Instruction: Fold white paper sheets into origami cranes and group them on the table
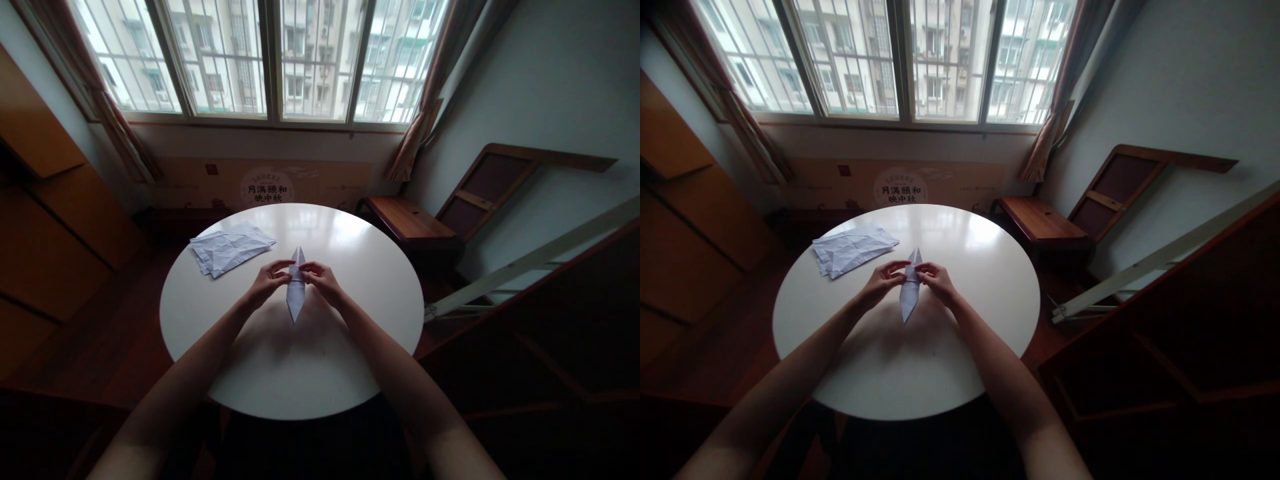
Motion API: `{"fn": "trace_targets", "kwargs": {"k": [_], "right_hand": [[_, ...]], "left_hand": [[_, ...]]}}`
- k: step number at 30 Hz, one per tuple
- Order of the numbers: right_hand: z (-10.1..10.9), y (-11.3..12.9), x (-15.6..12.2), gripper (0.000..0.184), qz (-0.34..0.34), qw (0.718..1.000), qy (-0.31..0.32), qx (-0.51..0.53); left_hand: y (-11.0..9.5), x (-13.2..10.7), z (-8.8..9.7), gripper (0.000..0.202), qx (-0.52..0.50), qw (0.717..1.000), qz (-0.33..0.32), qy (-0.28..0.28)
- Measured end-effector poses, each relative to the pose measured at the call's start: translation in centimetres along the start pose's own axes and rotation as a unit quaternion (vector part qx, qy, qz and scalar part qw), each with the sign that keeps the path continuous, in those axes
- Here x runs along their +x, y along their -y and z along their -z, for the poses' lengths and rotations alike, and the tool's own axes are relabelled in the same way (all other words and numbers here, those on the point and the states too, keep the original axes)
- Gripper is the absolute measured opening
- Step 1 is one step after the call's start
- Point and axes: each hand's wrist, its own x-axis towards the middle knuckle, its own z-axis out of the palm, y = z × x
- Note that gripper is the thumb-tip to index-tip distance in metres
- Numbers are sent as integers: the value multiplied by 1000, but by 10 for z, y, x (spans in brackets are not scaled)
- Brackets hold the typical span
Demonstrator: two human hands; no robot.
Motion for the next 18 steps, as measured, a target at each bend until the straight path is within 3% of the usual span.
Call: {"fn": "trace_targets", "kwargs": {"k": [5, 13, 18], "right_hand": [[2, -2, 3, 32, -7, 999, -35, 32], [3, -5, 6, 31, -15, 995, -75, 60], [0, -3, 4, 23, 12, 997, -72, 6]], "left_hand": [[1, -1, 1, 36, -16, 999, 6, 30], [1, -3, 3, 45, -2, 994, 12, 108], [0, -4, 0, 47, 22, 994, 35, 100]]}}
